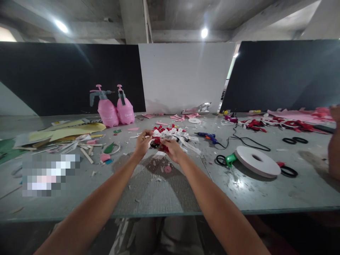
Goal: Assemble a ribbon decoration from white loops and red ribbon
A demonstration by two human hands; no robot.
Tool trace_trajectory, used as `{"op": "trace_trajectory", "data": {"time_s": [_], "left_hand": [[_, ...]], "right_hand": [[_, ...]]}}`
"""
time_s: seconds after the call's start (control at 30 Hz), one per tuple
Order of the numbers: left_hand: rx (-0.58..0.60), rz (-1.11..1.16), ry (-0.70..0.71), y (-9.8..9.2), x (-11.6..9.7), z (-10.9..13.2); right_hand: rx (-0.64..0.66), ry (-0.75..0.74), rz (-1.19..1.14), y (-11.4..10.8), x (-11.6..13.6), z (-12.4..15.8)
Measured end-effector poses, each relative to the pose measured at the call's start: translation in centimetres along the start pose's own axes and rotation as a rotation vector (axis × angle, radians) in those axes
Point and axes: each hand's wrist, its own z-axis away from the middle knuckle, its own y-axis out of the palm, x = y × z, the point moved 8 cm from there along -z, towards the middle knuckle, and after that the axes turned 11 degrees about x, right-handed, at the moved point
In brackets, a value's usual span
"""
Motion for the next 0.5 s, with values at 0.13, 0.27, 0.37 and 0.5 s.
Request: {"op": "trace_trajectory", "data": {"time_s": [0.13, 0.27, 0.37, 0.5], "left_hand": [[0.085, -0.484, 0.267, 0.8, -3.5, 0.8], [0.108, -0.696, 0.279, 1.7, -3.6, 1.3], [0.110, -0.717, 0.278, 1.9, -3.1, 1.1], [0.159, -0.744, 0.246, 2.0, -2.5, 0.8]], "right_hand": [[-0.064, -0.037, 0.022, -0.9, 0.7, -0.1], [-0.042, -0.019, 0.020, -0.6, 0.7, 0.0], [-0.040, -0.030, -0.001, -0.5, 0.8, 0.0], [-0.088, -0.049, -0.048, -0.9, 0.9, 0.1]]}}
